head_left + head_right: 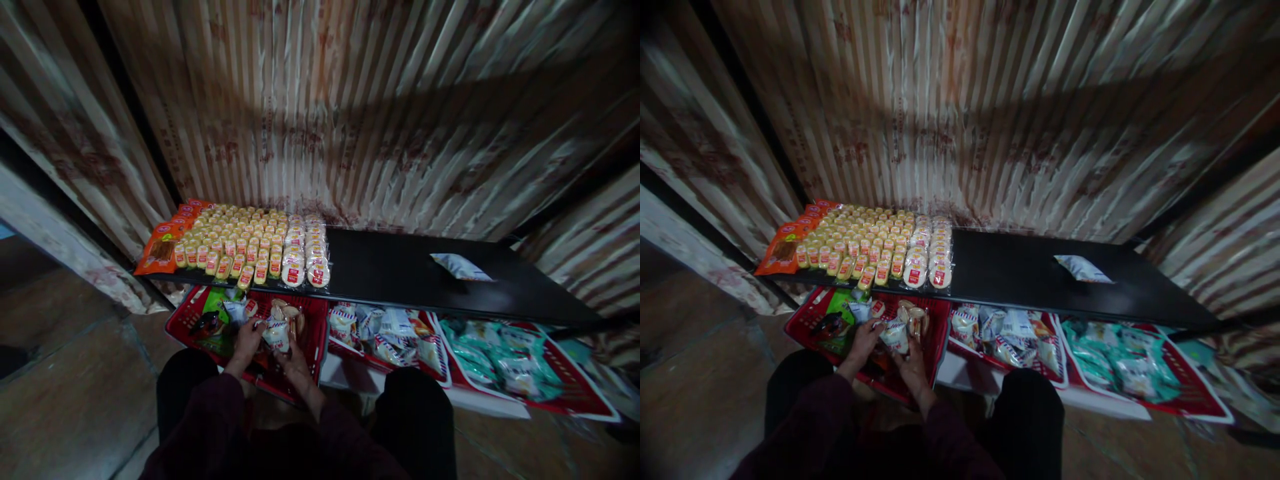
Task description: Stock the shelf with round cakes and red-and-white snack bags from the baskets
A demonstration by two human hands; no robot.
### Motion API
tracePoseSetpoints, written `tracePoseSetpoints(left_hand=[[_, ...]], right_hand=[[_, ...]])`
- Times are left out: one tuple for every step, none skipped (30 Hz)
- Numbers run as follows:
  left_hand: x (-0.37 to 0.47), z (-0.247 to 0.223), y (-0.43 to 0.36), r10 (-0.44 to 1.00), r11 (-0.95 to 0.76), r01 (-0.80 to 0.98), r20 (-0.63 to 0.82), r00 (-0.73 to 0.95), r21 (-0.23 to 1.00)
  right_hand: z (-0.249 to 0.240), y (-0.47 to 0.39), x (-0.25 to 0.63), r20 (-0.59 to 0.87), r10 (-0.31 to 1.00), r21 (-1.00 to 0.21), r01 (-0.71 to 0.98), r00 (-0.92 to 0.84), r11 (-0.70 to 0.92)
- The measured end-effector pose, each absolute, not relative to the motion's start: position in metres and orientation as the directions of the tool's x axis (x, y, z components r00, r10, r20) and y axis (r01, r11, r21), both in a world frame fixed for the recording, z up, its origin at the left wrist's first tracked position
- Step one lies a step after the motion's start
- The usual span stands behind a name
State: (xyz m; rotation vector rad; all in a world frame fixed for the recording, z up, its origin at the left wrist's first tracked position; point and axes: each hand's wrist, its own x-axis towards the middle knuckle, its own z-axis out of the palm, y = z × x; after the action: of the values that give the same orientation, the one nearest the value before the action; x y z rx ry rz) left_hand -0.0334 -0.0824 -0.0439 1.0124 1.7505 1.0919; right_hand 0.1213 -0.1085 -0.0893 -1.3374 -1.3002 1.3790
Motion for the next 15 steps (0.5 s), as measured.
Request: tracePoseSetpoints(left_hand=[[-0.034,-0.044,-0.084,0.901,0.312,0.079,-0.268,-0.341,0.947],[-0.034,-0.045,-0.085,0.894,0.318,-0.019,-0.306,-0.328,0.948],[-0.034,-0.046,-0.087,0.893,0.321,-0.073,-0.328,-0.309,0.944],[-0.034,-0.047,-0.089,0.889,0.323,-0.115,-0.343,-0.303,0.939],[-0.034,-0.048,-0.09,0.884,0.325,-0.137,-0.352,-0.307,0.936],[-0.033,-0.049,-0.092,0.879,0.329,-0.138,-0.357,-0.316,0.934],[-0.033,-0.051,-0.094,0.873,0.342,-0.127,-0.365,-0.324,0.931],[-0.034,-0.053,-0.095,0.862,0.359,-0.114,-0.376,-0.339,0.926],[-0.034,-0.055,-0.097,0.857,0.38,-0.105,-0.392,-0.335,0.919],[-0.034,-0.057,-0.098,0.858,0.399,-0.1,-0.41,-0.309,0.911],[-0.034,-0.058,-0.099,0.857,0.421,-0.102,-0.432,-0.281,0.901],[-0.034,-0.059,-0.1,0.853,0.448,-0.113,-0.462,-0.243,0.887],[-0.034,-0.061,-0.101,0.847,0.473,-0.129,-0.49,-0.206,0.872],[-0.034,-0.061,-0.101,0.841,0.493,-0.143,-0.512,-0.175,0.858],[-0.033,-0.062,-0.102,0.84,0.5,-0.154,-0.521,-0.153,0.852]], right_hand=[[-0.085,-0.11,0.121,-0.202,0.97,-0.979,0.06,-0.133,-0.196],[-0.081,-0.113,0.12,-0.237,0.961,-0.971,0.013,-0.141,-0.237],[-0.078,-0.115,0.119,-0.27,0.952,-0.96,-0.03,-0.143,-0.277],[-0.075,-0.117,0.118,-0.301,0.944,-0.947,-0.068,-0.137,-0.312],[-0.073,-0.118,0.117,-0.33,0.936,-0.934,-0.104,-0.119,-0.342],[-0.071,-0.119,0.116,-0.359,0.929,-0.92,-0.134,-0.093,-0.369],[-0.07,-0.119,0.116,-0.382,0.921,-0.908,-0.159,-0.074,-0.389],[-0.069,-0.12,0.116,-0.398,0.915,-0.896,-0.187,-0.062,-0.402],[-0.069,-0.119,0.115,-0.404,0.912,-0.885,-0.221,-0.076,-0.41],[-0.069,-0.119,0.116,-0.404,0.91,-0.874,-0.257,-0.088,-0.413],[-0.069,-0.118,0.116,-0.418,0.904,-0.86,-0.283,-0.087,-0.425],[-0.069,-0.118,0.116,-0.427,0.9,-0.851,-0.298,-0.087,-0.432],[-0.07,-0.118,0.117,-0.435,0.896,-0.843,-0.309,-0.088,-0.439],[-0.071,-0.117,0.117,-0.443,0.892,-0.838,-0.315,-0.088,-0.446],[-0.072,-0.117,0.118,-0.446,0.89,-0.835,-0.317,-0.091,-0.451]])
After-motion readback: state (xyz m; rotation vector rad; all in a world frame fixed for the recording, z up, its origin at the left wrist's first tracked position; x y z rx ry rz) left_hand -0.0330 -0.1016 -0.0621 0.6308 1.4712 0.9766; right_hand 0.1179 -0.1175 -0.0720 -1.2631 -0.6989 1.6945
